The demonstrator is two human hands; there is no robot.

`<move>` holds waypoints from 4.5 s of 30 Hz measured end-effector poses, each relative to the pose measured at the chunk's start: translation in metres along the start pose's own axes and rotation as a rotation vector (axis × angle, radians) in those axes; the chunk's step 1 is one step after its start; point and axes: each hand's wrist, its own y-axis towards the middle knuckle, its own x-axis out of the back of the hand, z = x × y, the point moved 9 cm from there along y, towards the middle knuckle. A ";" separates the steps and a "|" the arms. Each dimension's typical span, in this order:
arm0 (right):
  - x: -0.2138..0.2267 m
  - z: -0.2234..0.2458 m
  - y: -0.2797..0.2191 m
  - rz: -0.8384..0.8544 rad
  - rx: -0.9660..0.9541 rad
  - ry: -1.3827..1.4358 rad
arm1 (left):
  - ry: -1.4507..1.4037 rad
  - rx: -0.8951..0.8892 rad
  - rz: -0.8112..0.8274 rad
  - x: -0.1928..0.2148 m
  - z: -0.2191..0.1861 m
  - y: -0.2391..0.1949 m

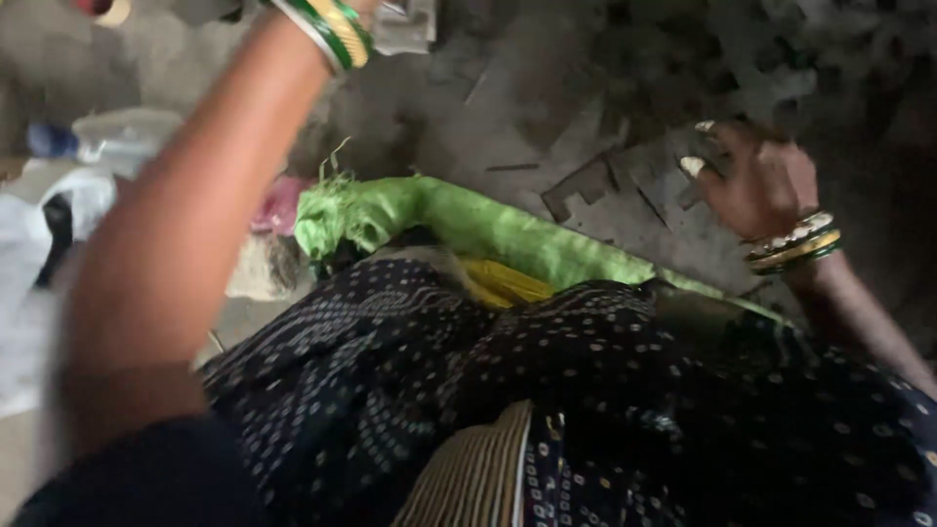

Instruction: The person picks up metal parts from a floor and stacks them into a larger metal bracket, then moves the bracket aside.

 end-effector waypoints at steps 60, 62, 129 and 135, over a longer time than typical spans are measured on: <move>-0.242 0.241 0.139 0.009 0.680 -0.513 | -0.565 0.392 -0.301 0.038 0.269 -0.165; -0.218 0.232 0.161 -0.006 0.582 -0.325 | -0.283 0.226 -0.197 0.038 0.284 -0.163; -0.133 0.246 0.104 0.012 0.789 -0.290 | -1.453 0.095 -1.455 0.222 0.335 -0.396; -0.159 0.209 0.116 0.211 0.742 -0.383 | -1.632 -0.075 -1.623 0.245 0.523 -0.418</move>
